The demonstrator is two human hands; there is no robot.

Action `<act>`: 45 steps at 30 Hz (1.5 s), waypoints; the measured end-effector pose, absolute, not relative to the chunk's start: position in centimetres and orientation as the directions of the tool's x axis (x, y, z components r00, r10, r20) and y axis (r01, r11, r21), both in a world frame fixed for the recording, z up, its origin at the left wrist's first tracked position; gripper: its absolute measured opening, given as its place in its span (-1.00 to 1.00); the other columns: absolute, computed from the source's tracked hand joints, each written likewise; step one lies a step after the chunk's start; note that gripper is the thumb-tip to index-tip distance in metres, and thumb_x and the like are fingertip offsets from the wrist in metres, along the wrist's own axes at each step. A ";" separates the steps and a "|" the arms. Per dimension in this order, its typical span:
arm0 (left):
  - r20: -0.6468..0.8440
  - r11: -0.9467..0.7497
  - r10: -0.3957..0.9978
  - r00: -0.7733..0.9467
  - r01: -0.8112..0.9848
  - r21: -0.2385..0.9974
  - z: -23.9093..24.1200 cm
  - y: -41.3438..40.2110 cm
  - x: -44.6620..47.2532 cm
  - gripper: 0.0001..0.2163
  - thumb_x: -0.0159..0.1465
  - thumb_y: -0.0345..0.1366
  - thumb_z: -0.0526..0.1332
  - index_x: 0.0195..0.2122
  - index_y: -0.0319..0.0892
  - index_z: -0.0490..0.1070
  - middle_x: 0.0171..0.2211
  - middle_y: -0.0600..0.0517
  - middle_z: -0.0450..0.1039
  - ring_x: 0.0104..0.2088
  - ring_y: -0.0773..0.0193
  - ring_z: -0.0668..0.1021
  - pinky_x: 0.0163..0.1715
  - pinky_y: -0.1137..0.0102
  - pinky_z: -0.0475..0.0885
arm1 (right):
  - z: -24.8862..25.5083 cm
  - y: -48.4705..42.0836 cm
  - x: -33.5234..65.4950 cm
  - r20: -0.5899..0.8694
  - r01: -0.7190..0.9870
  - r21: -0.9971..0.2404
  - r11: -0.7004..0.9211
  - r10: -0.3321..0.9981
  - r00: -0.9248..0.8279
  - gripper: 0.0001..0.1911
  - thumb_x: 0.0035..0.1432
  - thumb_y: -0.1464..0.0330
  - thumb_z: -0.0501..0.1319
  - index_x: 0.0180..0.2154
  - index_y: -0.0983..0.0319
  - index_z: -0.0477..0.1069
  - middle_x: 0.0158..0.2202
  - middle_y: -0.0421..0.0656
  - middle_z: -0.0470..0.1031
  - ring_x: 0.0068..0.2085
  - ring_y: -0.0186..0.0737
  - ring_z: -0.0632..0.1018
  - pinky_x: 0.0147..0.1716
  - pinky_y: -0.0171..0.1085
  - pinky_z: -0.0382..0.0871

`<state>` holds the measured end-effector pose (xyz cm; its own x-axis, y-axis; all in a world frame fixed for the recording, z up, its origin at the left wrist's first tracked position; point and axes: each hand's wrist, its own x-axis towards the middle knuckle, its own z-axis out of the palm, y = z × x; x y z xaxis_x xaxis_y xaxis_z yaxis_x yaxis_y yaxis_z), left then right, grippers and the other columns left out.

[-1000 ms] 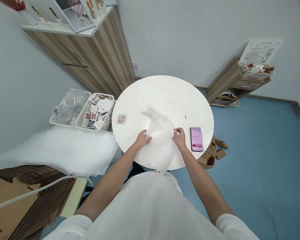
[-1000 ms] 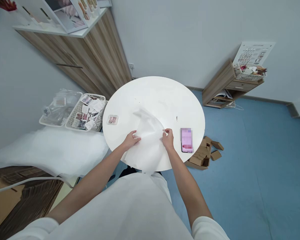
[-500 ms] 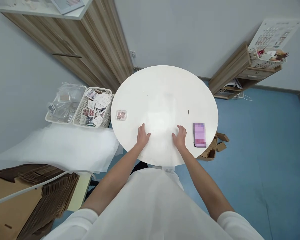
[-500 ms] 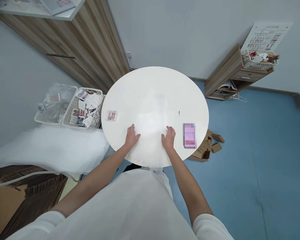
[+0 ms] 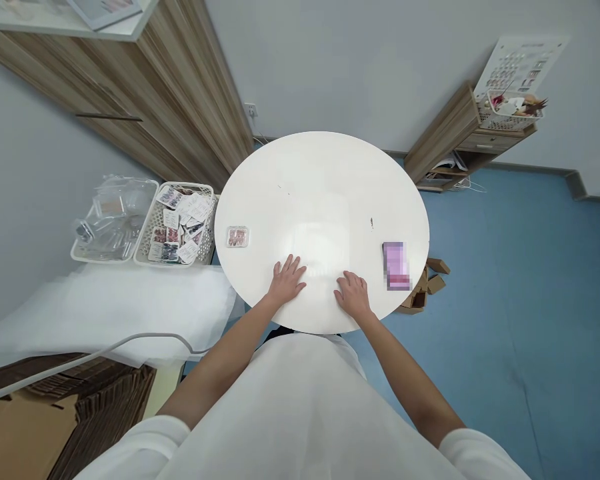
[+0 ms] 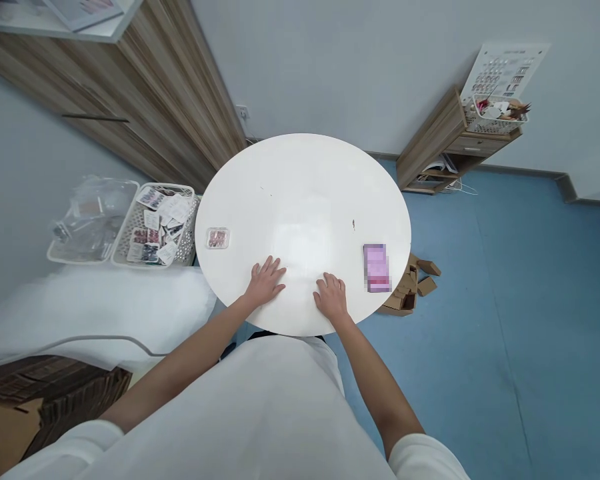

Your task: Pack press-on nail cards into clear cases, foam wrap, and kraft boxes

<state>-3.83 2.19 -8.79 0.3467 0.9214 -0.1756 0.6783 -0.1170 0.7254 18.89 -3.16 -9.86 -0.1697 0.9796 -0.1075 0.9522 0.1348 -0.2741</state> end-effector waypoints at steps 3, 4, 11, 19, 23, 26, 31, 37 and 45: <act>-0.133 -0.150 0.920 0.370 0.643 0.751 -9.3 2.7 -3.9 -0.65 0.05 -0.30 0.24 -0.10 0.01 0.34 0.17 -0.02 0.09 0.22 0.01 -0.05 0.12 0.02 -0.25 | -9.6 -3.1 18.8 -0.095 0.960 -0.254 0.116 0.985 -0.144 -0.75 0.07 0.30 0.05 -0.18 0.19 0.31 0.05 0.02 0.24 0.06 0.01 0.22 0.00 0.02 0.00; -0.118 -0.166 0.918 0.379 0.637 0.753 -9.4 2.8 -4.0 -0.65 0.05 -0.30 0.24 -0.10 0.01 0.34 0.17 -0.02 0.09 0.22 0.00 -0.05 0.12 0.01 -0.25 | -9.5 -3.0 18.8 -0.096 0.961 -0.253 0.114 0.985 -0.143 -0.75 0.07 0.30 0.05 -0.18 0.19 0.31 0.05 0.02 0.24 0.06 0.01 0.22 0.00 0.02 0.00; -0.117 -0.260 0.886 0.448 0.691 0.675 -9.4 2.5 -4.1 -0.59 0.12 -0.29 0.16 0.02 0.00 0.25 0.21 -0.04 -0.02 0.23 0.02 -0.08 0.13 0.03 -0.29 | -8.9 -3.2 18.7 -0.068 0.948 -0.306 0.084 0.992 -0.110 -0.74 0.06 0.25 0.08 -0.21 0.22 0.34 0.02 0.05 0.26 0.03 0.03 0.25 -0.04 -0.01 0.05; 0.006 -0.048 0.998 0.057 0.774 0.631 -8.6 4.0 -10.5 -0.49 0.18 -0.16 0.07 0.15 -0.15 0.05 0.24 -0.12 -0.15 0.23 0.01 -0.07 0.12 0.07 -0.09 | -6.7 3.1 9.5 -0.106 0.661 -0.751 -0.011 0.989 -0.104 -0.71 0.04 0.25 0.09 -0.18 0.21 0.34 -0.16 -0.06 0.40 -0.17 -0.14 0.41 -0.15 -0.12 0.27; 0.005 0.208 0.948 -0.317 0.632 0.746 -10.2 7.2 -16.9 -0.50 0.18 -0.24 0.07 0.14 -0.26 0.04 0.19 -0.20 0.00 0.19 0.08 0.07 0.14 0.17 -0.02 | -6.8 8.2 2.2 -0.361 0.372 -0.886 -0.278 0.917 -0.173 -0.63 -0.03 0.39 0.08 -0.10 0.17 0.30 -0.05 -0.13 0.37 -0.12 -0.24 0.43 -0.12 -0.19 0.32; -0.169 0.357 0.885 -0.434 0.400 0.844 -11.6 9.1 -19.9 -0.55 0.19 -0.30 0.05 0.12 -0.22 0.10 0.12 -0.15 0.16 0.10 0.13 0.26 0.10 0.23 0.12 | -7.8 10.6 -2.1 -0.458 0.198 -0.887 -0.418 0.852 -0.254 -0.44 -0.11 0.50 0.06 0.02 0.15 0.20 0.10 -0.14 0.23 0.06 -0.21 0.32 -0.06 -0.20 0.29; -0.286 0.397 0.851 -0.440 0.182 0.900 -13.2 10.1 -21.0 -0.61 0.17 -0.36 0.03 0.05 -0.21 0.22 0.06 -0.10 0.26 0.05 0.20 0.33 0.08 0.28 0.19 | -9.4 11.9 -6.2 -0.515 0.085 -0.853 -0.515 0.807 -0.290 -0.30 -0.16 0.52 0.06 0.10 0.17 0.09 0.16 -0.14 0.13 0.15 -0.17 0.21 0.00 -0.19 0.25; -0.281 0.358 0.872 -0.400 0.130 0.925 -12.4 9.1 -19.7 -0.64 0.17 -0.36 0.04 0.01 -0.20 0.27 0.03 -0.07 0.30 0.03 0.23 0.36 0.05 0.31 0.23 | -9.6 11.0 -5.5 -0.460 0.104 -0.888 -0.448 0.862 -0.214 -0.32 -0.17 0.52 0.07 0.08 0.17 0.13 0.11 -0.14 0.18 0.10 -0.20 0.26 0.04 -0.17 0.21; -0.256 0.252 0.967 0.005 0.151 0.956 -7.9 5.3 -10.0 -0.64 0.19 -0.33 0.02 0.02 -0.19 0.28 0.01 -0.04 0.34 0.00 0.21 0.38 0.02 0.27 0.27 | -6.1 5.2 7.7 -0.293 0.251 -0.927 -0.280 0.956 -0.015 -0.46 -0.13 0.55 0.00 -0.04 0.16 0.28 0.01 -0.14 0.25 -0.03 -0.28 0.39 0.03 -0.18 0.24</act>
